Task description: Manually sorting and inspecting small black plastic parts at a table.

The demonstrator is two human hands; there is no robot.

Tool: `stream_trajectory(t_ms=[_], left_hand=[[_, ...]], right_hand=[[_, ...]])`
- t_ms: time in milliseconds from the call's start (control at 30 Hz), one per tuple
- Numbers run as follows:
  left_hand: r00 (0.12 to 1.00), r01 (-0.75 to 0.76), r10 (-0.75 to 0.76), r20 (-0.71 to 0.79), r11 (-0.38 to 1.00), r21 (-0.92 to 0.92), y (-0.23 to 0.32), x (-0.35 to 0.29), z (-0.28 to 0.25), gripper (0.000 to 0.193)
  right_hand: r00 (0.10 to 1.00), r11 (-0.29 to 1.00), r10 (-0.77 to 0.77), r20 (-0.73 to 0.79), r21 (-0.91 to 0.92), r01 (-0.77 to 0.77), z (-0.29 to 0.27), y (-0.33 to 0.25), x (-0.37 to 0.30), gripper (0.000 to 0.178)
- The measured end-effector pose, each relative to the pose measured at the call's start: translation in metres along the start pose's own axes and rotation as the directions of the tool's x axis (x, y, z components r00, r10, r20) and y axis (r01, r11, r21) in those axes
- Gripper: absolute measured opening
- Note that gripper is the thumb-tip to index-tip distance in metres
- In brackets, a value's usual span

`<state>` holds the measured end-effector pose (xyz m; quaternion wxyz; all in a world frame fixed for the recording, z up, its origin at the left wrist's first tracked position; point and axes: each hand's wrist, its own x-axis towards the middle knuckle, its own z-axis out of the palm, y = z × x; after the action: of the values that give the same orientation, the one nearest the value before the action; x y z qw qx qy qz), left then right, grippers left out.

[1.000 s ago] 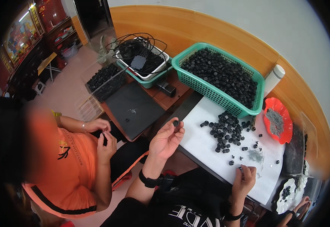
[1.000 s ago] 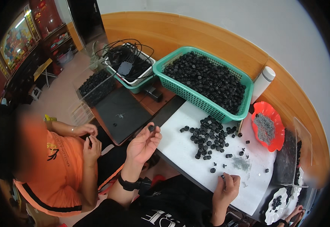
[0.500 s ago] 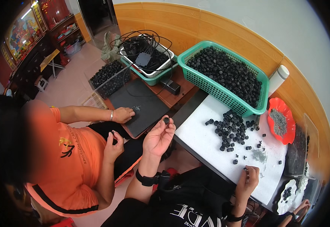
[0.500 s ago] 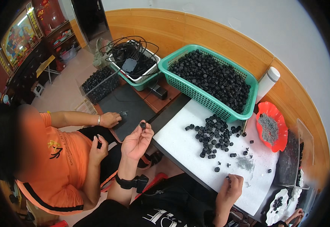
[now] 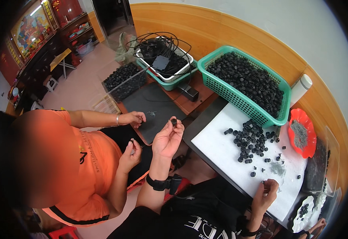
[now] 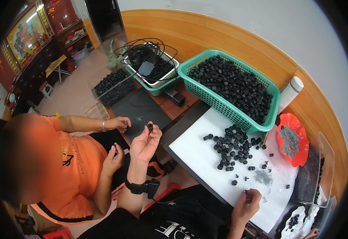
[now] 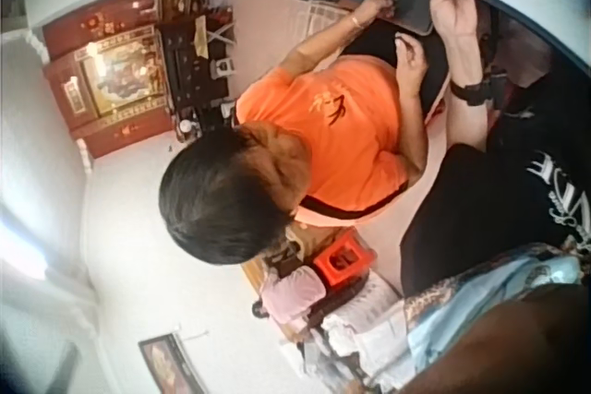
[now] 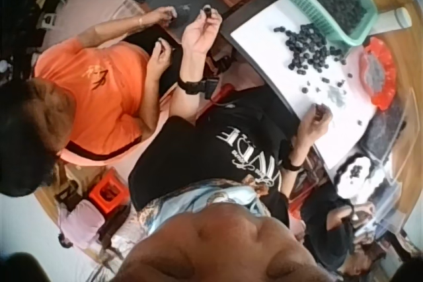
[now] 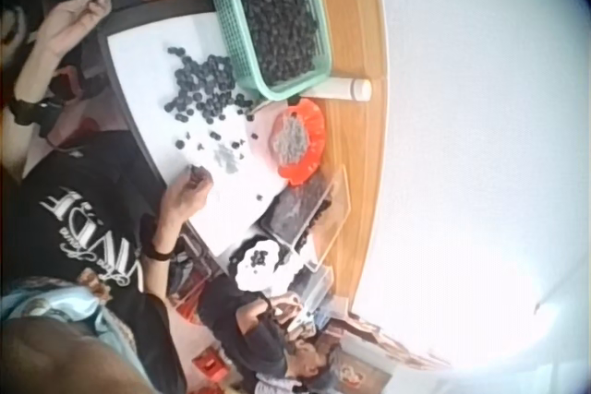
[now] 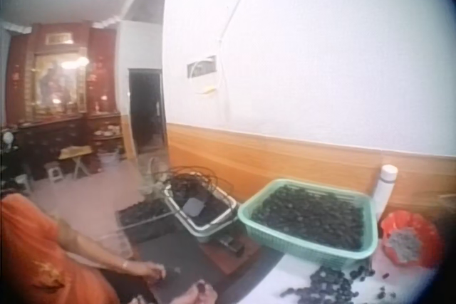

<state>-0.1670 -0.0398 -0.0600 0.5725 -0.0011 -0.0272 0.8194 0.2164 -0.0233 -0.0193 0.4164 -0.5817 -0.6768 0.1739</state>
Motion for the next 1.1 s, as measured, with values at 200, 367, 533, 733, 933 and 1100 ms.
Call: stream_trajectory(t_ms=[200,367,533,733,933,1100], left_hand=[[0.994,-0.09,0.081,0.074,0.987,0.134,-0.005,0.0,0.013,0.026],[0.992,-0.105,0.093,0.084,0.984,0.145,-0.009,0.0,0.021,0.027],[0.99,-0.108,0.092,0.103,0.981,0.162,-0.007,0.001,0.017,0.024],[0.989,-0.106,0.087,0.121,0.982,0.159,-0.008,-0.001,0.018,0.024],[0.993,-0.059,0.044,0.108,0.989,0.137,-0.015,0.004,0.019,0.026],[0.992,-0.054,0.046,0.12,0.996,0.065,-0.002,0.0,0.016,0.027]], right_hand=[[1.0,1.0,0.016,0.003,0.002,-0.016,-0.001,-0.003,0.001,0.017],[1.0,0.999,0.032,0.0,0.012,-0.032,0.0,0.001,0.001,0.017],[1.0,0.999,0.018,-0.004,0.032,-0.018,0.001,-0.006,0.002,0.016],[1.0,1.0,-0.002,0.001,0.025,0.002,-0.001,-0.003,0.001,0.012],[0.999,1.0,0.021,-0.031,-0.015,-0.021,-0.008,0.002,-0.002,0.01],[0.998,0.996,-0.067,-0.01,0.059,0.067,-0.001,0.004,0.005,0.012]])
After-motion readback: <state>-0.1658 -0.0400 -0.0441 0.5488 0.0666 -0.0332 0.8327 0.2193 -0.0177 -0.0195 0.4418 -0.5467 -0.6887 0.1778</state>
